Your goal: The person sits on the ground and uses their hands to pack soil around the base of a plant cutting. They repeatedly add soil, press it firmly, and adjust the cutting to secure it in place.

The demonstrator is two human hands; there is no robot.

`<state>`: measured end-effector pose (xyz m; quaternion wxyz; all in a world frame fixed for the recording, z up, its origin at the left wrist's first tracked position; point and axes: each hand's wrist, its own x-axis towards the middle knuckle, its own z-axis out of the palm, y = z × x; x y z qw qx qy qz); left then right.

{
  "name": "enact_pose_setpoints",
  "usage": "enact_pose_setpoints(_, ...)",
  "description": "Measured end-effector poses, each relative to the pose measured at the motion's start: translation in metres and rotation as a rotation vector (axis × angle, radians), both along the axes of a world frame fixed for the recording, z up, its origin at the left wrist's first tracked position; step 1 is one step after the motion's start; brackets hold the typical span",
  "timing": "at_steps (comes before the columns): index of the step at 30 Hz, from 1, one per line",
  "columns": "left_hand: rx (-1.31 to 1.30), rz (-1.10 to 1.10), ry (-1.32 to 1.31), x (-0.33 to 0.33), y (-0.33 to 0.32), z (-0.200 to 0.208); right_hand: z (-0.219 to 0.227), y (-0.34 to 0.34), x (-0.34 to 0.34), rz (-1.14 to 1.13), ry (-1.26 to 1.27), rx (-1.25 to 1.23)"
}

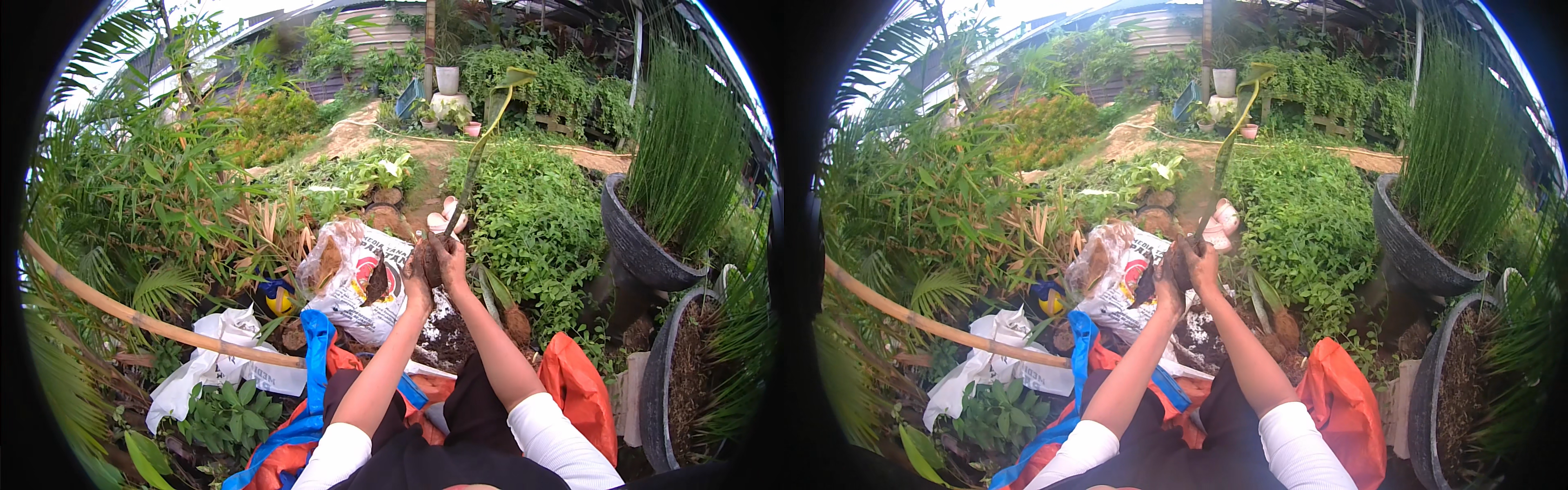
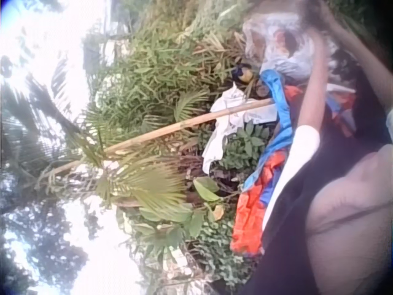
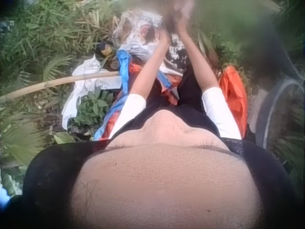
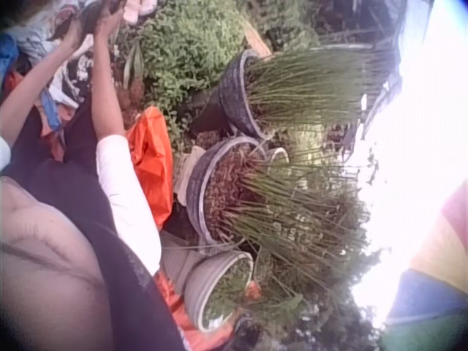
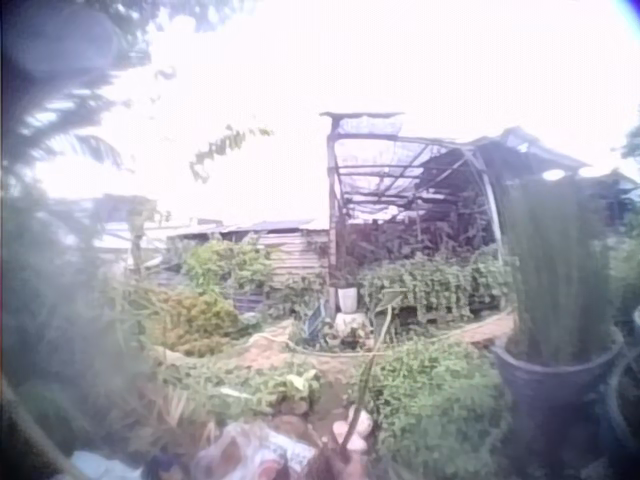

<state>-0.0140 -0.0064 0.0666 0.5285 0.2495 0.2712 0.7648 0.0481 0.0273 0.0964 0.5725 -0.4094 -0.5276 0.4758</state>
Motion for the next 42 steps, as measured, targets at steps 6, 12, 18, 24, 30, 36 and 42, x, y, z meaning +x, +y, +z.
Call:
enact_pose_setpoints(6, 0.077, -0.127, -0.122, 0.001, 0.002, -0.006, -0.001, -0.011, -0.007, 0.013, 0.189, 0.11)
enact_pose_setpoints(12, 0.031, -0.022, -0.117, 0.002, -0.002, -0.005, -0.006, 0.002, 0.0, -0.135, 0.296, -0.028)
enact_pose_setpoints(18, 0.178, 0.089, 0.128, 0.006, -0.002, 0.0, 0.0, 0.003, 0.0, 0.02, 0.269, 0.056)
enact_pose_setpoints(24, -0.109, -0.108, -0.133, 0.003, -0.013, 0.013, 0.002, 0.01, 0.007, 0.171, 0.259, -0.03)
enact_pose_setpoints(30, -0.14, -0.03, -0.005, 0.001, -0.014, 0.013, -0.005, 0.005, -0.004, 0.14, 0.283, 0.014)
enact_pose_setpoints(36, 0.025, 0.022, -0.012, 0.004, -0.007, 0.009, -0.006, 0.0, -0.004, -0.066, 0.258, -0.047)
enact_pose_setpoints(42, -0.064, 0.154, 0.021, 0.003, -0.011, 0.009, -0.012, -0.015, -0.015, -0.11, 0.212, 0.008)
